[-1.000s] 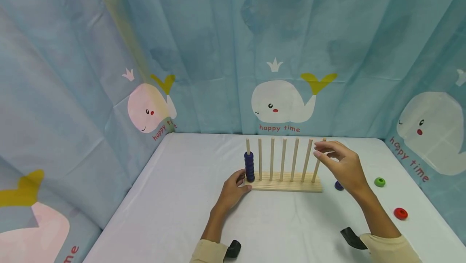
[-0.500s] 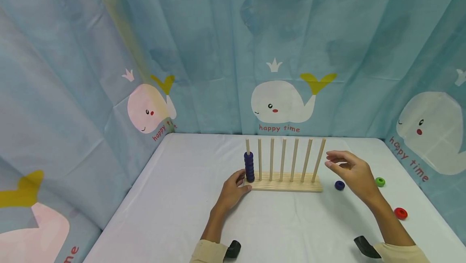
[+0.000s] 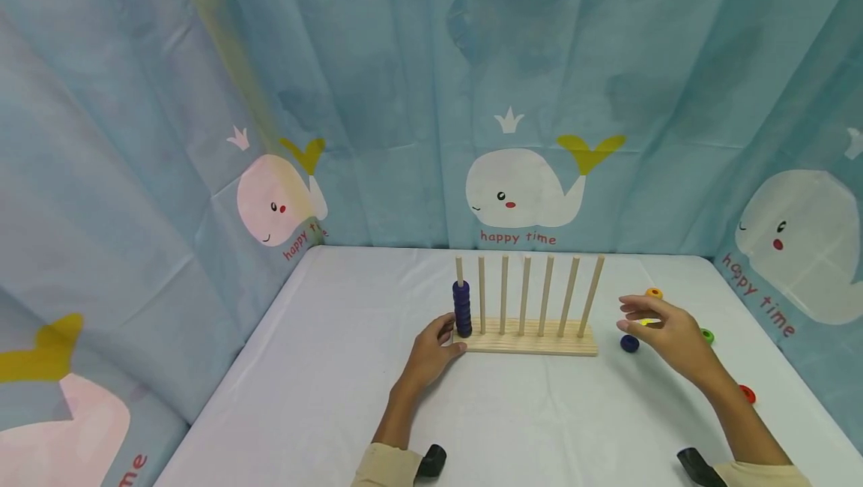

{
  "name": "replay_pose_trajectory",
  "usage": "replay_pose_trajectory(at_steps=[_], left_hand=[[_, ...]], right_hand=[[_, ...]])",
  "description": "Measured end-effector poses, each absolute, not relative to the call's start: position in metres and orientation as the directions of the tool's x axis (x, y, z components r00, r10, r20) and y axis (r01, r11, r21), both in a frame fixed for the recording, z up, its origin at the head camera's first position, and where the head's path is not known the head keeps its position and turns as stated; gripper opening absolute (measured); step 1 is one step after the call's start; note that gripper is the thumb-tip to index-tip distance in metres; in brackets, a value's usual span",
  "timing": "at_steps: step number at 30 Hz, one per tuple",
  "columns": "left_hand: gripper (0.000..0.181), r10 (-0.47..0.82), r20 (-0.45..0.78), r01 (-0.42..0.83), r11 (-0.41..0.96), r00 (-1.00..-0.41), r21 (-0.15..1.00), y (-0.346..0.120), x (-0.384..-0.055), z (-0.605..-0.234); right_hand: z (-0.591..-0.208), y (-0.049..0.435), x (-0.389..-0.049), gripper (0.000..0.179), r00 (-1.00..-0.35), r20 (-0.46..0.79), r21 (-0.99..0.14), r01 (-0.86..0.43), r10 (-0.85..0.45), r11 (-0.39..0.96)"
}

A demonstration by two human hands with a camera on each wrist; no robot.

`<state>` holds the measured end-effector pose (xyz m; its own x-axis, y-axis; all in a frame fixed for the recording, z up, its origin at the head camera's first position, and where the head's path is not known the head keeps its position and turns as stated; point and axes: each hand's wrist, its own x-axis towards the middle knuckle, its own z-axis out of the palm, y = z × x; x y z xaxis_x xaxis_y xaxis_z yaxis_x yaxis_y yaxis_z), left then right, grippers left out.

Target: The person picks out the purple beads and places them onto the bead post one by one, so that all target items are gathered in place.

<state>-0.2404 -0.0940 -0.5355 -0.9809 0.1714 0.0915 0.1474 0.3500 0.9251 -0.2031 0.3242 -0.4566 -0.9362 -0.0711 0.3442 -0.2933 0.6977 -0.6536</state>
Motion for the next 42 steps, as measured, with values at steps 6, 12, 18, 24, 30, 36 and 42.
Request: replay_pose_trajectory(at_steps=[6,12,18,24,30,36,42], left_hand=[[0.064,0.175,0.096,0.153,0.348,-0.980,0.925,-0.095,-0.240,-0.534],[0.064,0.180,0.100,0.157,0.335,-0.979,0.929,-0.095,-0.240,-0.535],[0.064,0.181,0.102,0.159,0.338,-0.978,0.928,-0.095,-0.241,-0.535],[0.064,0.178,0.107,0.163,0.339,-0.978,0.927,-0.095,-0.241,-0.537],[0.064,0.178,0.107,0.163,0.336,-0.978,0.928,-0.095,-0.240,-0.536],[0.065,0.173,0.106,0.162,0.349,-0.979,0.923,-0.095,-0.240,-0.536],[0.065,0.174,0.100,0.158,0.356,-0.980,0.921,-0.095,-0.240,-0.536]], right_hand=[[-0.465,0.336,-0.206,0.049,-0.968,0.235,-0.668,-0.223,-0.082,0.710],[-0.471,0.343,-0.208,0.056,-0.987,0.137,-0.666,-0.154,-0.084,0.730],[-0.472,0.348,-0.210,0.060,-0.993,0.076,-0.666,-0.118,-0.090,0.737],[-0.473,0.351,-0.211,0.057,-0.993,0.052,-0.660,-0.111,-0.102,0.743],[-0.476,0.353,-0.215,0.054,-0.992,0.007,-0.662,-0.096,-0.122,0.744],[-0.480,0.354,-0.217,0.053,-0.991,-0.016,-0.648,-0.091,-0.132,0.756],[-0.482,0.354,-0.219,0.050,-0.990,-0.031,-0.636,-0.087,-0.138,0.767]])
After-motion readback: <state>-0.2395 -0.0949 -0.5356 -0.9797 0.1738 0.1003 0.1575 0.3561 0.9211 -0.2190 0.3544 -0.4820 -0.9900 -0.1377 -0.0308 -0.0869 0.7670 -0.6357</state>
